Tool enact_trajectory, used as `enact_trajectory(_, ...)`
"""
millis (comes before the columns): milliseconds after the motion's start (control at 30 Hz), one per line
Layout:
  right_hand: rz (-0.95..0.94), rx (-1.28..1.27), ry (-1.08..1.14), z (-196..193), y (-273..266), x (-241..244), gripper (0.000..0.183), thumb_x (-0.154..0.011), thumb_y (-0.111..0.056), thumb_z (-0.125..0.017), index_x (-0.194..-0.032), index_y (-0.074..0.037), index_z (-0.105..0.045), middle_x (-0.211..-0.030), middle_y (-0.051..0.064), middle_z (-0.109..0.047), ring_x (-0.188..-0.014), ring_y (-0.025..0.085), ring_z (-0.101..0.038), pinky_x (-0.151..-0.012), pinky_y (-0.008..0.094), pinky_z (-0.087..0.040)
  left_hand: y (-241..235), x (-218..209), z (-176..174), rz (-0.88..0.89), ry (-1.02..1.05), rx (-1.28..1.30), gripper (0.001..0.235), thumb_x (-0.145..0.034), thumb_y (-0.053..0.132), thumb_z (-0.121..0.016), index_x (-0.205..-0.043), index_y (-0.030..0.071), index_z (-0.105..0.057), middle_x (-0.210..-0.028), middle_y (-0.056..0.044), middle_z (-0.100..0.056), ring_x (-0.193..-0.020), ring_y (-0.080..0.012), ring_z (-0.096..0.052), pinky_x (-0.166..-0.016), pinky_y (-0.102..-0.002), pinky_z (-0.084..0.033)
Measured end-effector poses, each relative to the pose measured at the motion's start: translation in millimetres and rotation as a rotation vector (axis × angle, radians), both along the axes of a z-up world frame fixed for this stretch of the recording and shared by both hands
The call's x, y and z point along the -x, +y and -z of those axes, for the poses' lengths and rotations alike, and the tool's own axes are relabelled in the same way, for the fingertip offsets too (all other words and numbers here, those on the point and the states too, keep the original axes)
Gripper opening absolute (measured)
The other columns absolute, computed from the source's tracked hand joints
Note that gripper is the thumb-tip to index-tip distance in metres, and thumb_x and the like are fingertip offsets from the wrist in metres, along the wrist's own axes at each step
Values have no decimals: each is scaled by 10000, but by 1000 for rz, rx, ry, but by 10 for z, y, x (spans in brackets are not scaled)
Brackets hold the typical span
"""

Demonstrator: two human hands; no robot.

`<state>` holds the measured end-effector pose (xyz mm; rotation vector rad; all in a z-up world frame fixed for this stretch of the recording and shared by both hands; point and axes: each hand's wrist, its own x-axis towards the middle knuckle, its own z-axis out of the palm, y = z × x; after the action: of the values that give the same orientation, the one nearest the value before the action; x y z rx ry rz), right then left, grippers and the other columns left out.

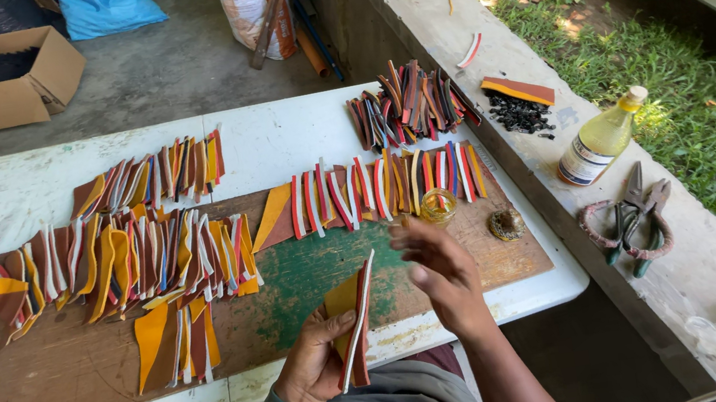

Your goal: The person repeatedly picks up small rectangular pieces of colored material, applies a yellow substance from a small jar to one edge, and presses the pieces together. The person handles the pieces one at a time, aligning edges and stacking them on the table.

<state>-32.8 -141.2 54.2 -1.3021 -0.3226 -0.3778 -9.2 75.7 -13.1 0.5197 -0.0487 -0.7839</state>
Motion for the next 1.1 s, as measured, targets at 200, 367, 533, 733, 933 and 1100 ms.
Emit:
enact_trajectory(200,86,388,-208,-71,-5,312,481,-929,-216,-698,-1381,-69,-625,-1467,200,-496,-1420,345,-462,-1189,472,-352,2,42,-46,-43,5,-54,249,-900,107,-748,-1115,14,-664,-837,-75,-735,-675,-145,-713,-602,-274,-598)
enact_trajectory(367,-101,-33,128,22,65,40,726,-908,-146,-753,-1548,-71,-419,-1257,163,-698,-1228,273,-647,-1079,444,-493,3,124,-150,-19,-125,-67,272,-885,102,-771,-1122,17,-669,-880,-53,-735,-737,-127,-709,-650,-266,-602)
enact_trajectory(533,-242,-227,243,131,102,-138,728,-898,-70,-760,-1543,-57,-424,-1058,136,-772,-1100,260,-709,-1021,448,-516,20,131,-220,48,-102,-35,288,-896,100,-776,-1137,14,-644,-911,-53,-729,-764,-128,-710,-656,-275,-602)
enact_trajectory(733,-342,-350,270,207,91,-141,690,-904,-29,-764,-1513,-64,-441,-1025,144,-757,-1077,254,-701,-986,432,-512,39,134,-249,46,-126,-58,338,-870,100,-786,-1165,34,-634,-918,-43,-721,-766,-123,-705,-664,-275,-597)
enact_trajectory(933,-348,-364,313,194,115,-150,689,-890,-30,-764,-1497,-63,-442,-997,150,-753,-1052,265,-708,-954,431,-523,62,144,-226,67,-148,-93,313,-864,122,-804,-1129,33,-662,-907,-38,-721,-777,-125,-694,-680,-275,-583)
enact_trajectory(1100,-364,-374,335,169,105,-123,678,-896,-49,-760,-1494,-71,-440,-1040,168,-767,-1079,246,-701,-997,419,-502,62,148,-232,105,-153,-103,285,-876,173,-802,-1096,52,-669,-869,-48,-725,-749,-147,-700,-646,-300,-589)
